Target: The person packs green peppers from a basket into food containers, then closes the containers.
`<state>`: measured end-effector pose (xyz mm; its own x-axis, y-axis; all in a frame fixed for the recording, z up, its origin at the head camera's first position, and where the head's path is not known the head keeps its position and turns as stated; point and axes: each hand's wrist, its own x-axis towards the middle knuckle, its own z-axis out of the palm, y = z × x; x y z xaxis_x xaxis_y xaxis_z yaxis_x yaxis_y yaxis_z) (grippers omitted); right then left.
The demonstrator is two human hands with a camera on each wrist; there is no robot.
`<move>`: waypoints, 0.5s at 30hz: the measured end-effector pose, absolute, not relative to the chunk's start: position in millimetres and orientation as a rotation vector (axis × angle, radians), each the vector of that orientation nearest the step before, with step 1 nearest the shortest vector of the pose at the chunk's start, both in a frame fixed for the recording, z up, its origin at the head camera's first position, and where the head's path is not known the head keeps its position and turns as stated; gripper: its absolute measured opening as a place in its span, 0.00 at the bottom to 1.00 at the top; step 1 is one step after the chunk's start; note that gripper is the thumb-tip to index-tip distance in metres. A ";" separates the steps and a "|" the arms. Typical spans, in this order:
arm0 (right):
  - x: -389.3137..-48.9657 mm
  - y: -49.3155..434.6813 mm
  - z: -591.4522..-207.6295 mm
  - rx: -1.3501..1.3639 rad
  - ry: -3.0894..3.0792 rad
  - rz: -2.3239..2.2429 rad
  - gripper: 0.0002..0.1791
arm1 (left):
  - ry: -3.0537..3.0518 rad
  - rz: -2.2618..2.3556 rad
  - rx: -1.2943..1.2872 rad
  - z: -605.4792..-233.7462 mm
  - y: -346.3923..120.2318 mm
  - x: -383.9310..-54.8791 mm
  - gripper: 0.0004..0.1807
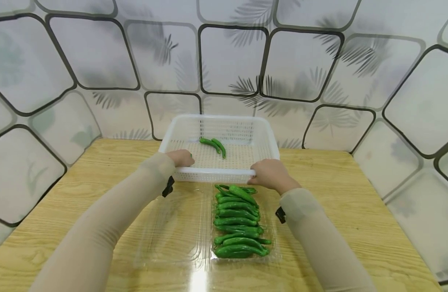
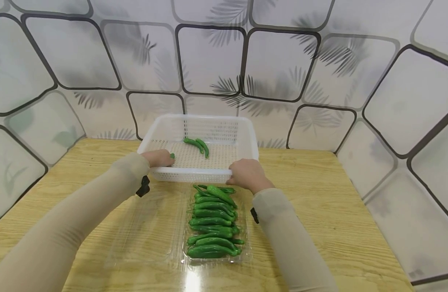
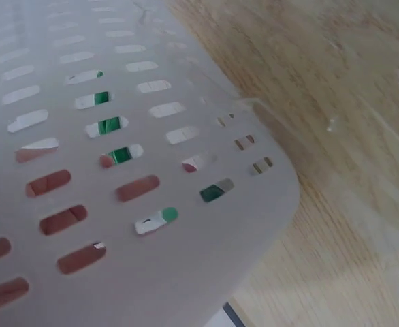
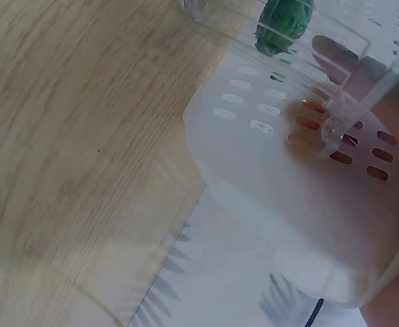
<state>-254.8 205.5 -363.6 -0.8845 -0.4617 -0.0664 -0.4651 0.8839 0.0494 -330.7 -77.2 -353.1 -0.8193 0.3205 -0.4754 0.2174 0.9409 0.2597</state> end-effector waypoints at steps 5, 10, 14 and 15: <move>-254.9 205.2 -363.0 -0.736 2.995 0.107 0.16 | 2.581 0.275 0.402 -356.7 -80.0 -334.4 0.18; -254.2 204.6 -362.7 -0.737 2.988 0.111 0.15 | 2.589 0.290 0.407 -359.7 -81.0 -335.4 0.16; -253.8 204.5 -362.1 -0.739 2.990 0.112 0.15 | 2.630 0.283 0.447 -361.6 -80.7 -336.5 0.10; -253.8 204.6 -362.0 -0.740 2.990 0.112 0.15 | 2.637 0.287 0.450 -361.9 -80.6 -336.7 0.10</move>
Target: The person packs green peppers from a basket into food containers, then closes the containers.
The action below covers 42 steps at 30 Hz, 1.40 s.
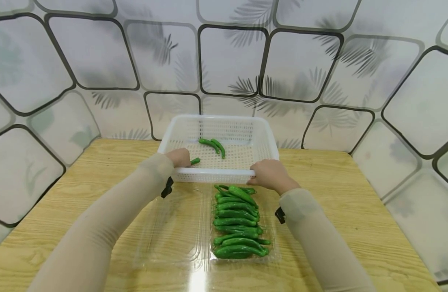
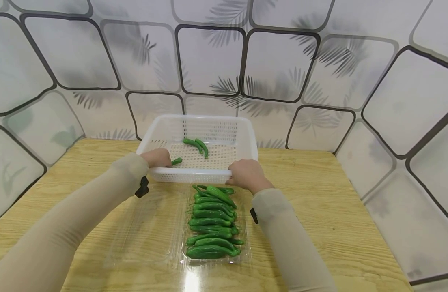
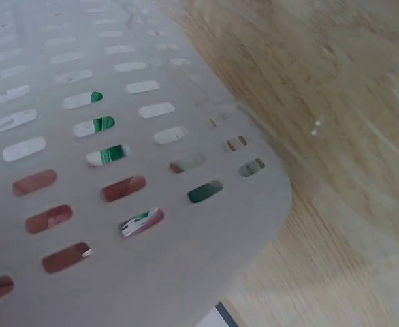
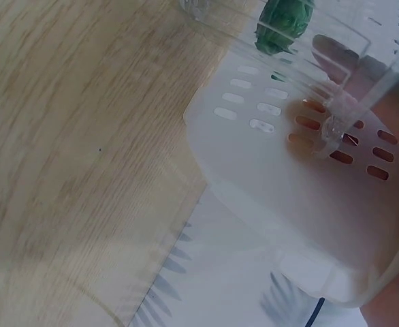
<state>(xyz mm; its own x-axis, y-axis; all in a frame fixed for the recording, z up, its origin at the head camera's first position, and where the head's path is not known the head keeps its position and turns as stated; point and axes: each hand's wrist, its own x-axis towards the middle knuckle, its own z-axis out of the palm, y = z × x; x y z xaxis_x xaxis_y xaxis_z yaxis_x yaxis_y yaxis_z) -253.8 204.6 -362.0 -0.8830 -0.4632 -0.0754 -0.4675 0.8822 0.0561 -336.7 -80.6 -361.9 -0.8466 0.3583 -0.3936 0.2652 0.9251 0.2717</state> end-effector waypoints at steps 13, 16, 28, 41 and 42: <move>-253.5 205.2 -360.9 -0.753 2.998 0.124 0.15 | 2.603 0.226 0.480 -359.2 -80.3 -337.4 0.08; -253.8 204.6 -362.1 -0.744 2.997 0.118 0.16 | 2.636 0.269 0.501 -359.5 -81.3 -337.2 0.10; -253.1 205.6 -361.5 -0.747 3.008 0.102 0.15 | 2.836 0.514 0.696 -355.1 -88.4 -332.0 0.16; -252.2 204.5 -362.6 -0.741 3.004 0.099 0.15 | 3.015 0.382 0.961 -343.0 -76.9 -313.2 0.15; -252.2 204.3 -362.5 -0.741 3.005 0.101 0.16 | 3.021 0.396 0.970 -342.4 -76.7 -312.7 0.14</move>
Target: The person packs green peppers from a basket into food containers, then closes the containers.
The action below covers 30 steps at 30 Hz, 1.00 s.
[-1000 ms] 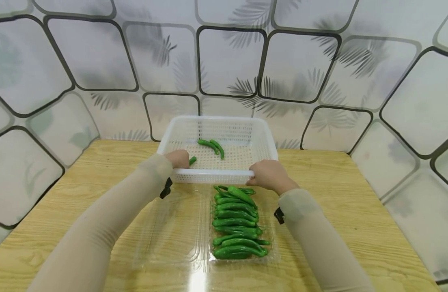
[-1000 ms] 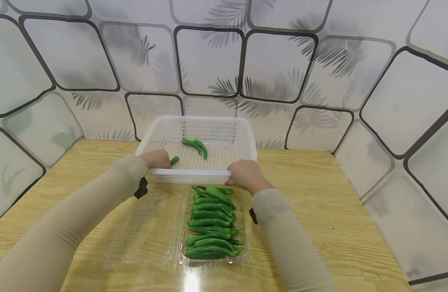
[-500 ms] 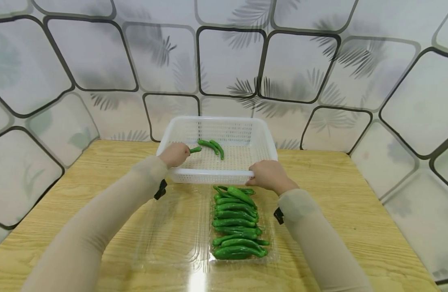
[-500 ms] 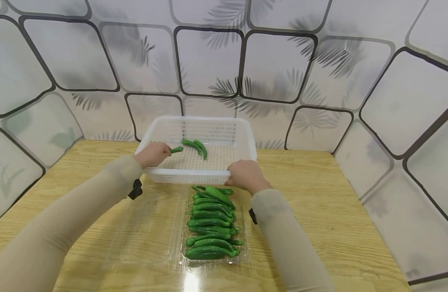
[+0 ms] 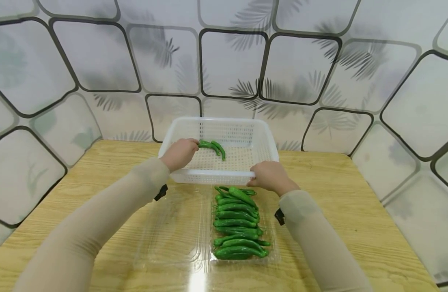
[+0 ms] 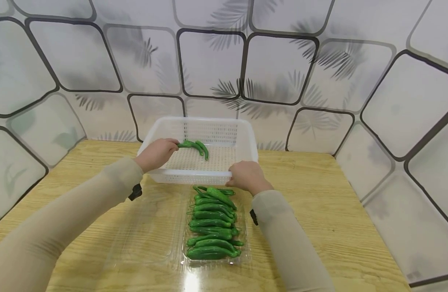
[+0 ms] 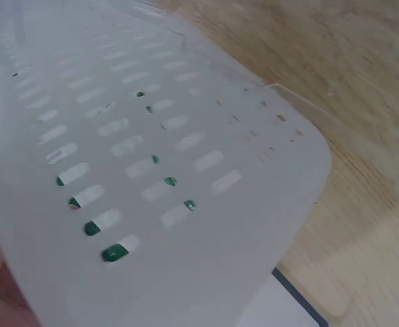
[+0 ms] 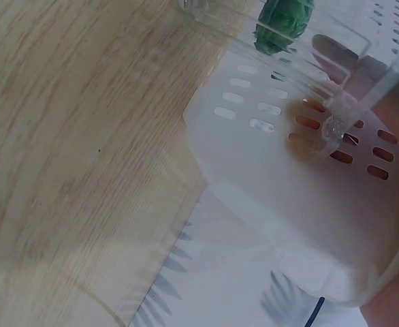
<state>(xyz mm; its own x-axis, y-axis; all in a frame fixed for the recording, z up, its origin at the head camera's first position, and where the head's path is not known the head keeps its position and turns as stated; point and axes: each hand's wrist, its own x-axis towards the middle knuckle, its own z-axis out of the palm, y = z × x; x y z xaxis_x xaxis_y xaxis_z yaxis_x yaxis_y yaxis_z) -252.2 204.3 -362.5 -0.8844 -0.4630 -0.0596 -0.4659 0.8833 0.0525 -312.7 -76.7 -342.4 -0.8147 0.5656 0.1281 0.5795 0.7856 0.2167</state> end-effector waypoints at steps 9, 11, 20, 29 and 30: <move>-252.5 204.1 -363.2 -0.729 2.989 0.089 0.15 | -2.800 -0.450 -1.001 -329.4 -72.7 -298.2 0.12; -252.6 204.6 -363.2 -0.727 2.990 0.096 0.16 | -2.783 -0.453 -1.022 -325.1 -70.6 -292.7 0.12; -253.8 205.0 -363.3 -0.715 2.983 0.077 0.16 | -2.754 -0.453 -1.089 -318.3 -63.9 -277.2 0.12; -254.6 204.7 -365.2 -0.723 3.000 0.068 0.15 | -2.743 -0.435 -1.155 -316.2 -59.3 -261.4 0.11; -254.7 204.7 -365.3 -0.725 3.004 0.070 0.15 | -2.744 -0.437 -1.164 -316.2 -58.8 -259.4 0.11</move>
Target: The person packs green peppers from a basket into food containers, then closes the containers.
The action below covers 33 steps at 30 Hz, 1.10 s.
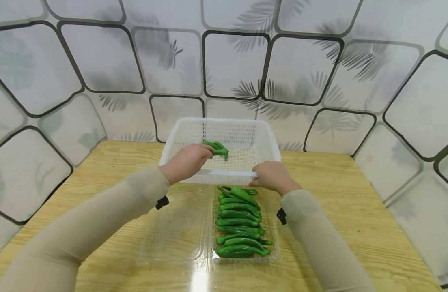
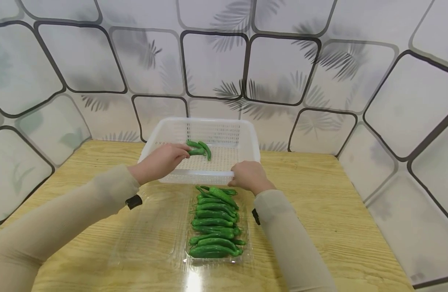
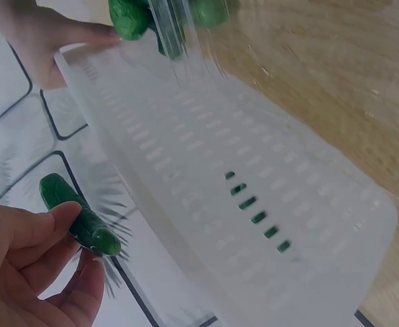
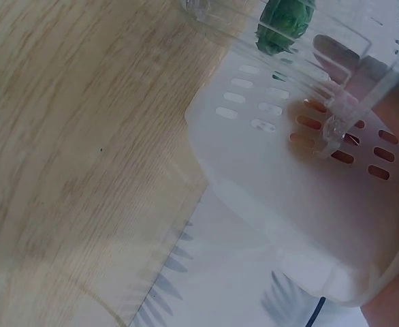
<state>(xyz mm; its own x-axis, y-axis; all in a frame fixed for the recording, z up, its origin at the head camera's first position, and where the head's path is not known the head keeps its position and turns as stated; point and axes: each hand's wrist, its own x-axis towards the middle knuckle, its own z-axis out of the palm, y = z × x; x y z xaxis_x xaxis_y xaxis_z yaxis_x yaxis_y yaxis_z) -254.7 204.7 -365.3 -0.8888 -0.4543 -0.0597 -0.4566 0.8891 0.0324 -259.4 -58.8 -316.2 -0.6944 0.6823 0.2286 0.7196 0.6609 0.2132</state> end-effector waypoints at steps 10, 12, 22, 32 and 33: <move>-254.5 204.7 -363.8 -0.729 3.000 0.084 0.15 | -2.702 -0.468 -1.275 -315.8 -49.0 -240.1 0.11; -254.5 204.8 -363.6 -0.729 2.999 0.090 0.15 | -2.712 -0.465 -1.291 -316.2 -47.6 -236.2 0.12; -254.5 204.3 -362.1 -0.715 2.996 0.100 0.16 | -2.737 -0.465 -1.397 -316.7 -37.4 -216.3 0.12; -253.8 204.5 -362.6 -0.730 3.014 0.101 0.16 | -2.766 -0.507 -1.565 -327.2 -24.7 -193.7 0.11; -253.7 204.6 -362.7 -0.732 3.016 0.097 0.16 | -2.753 -0.497 -1.588 -328.7 -24.1 -191.6 0.11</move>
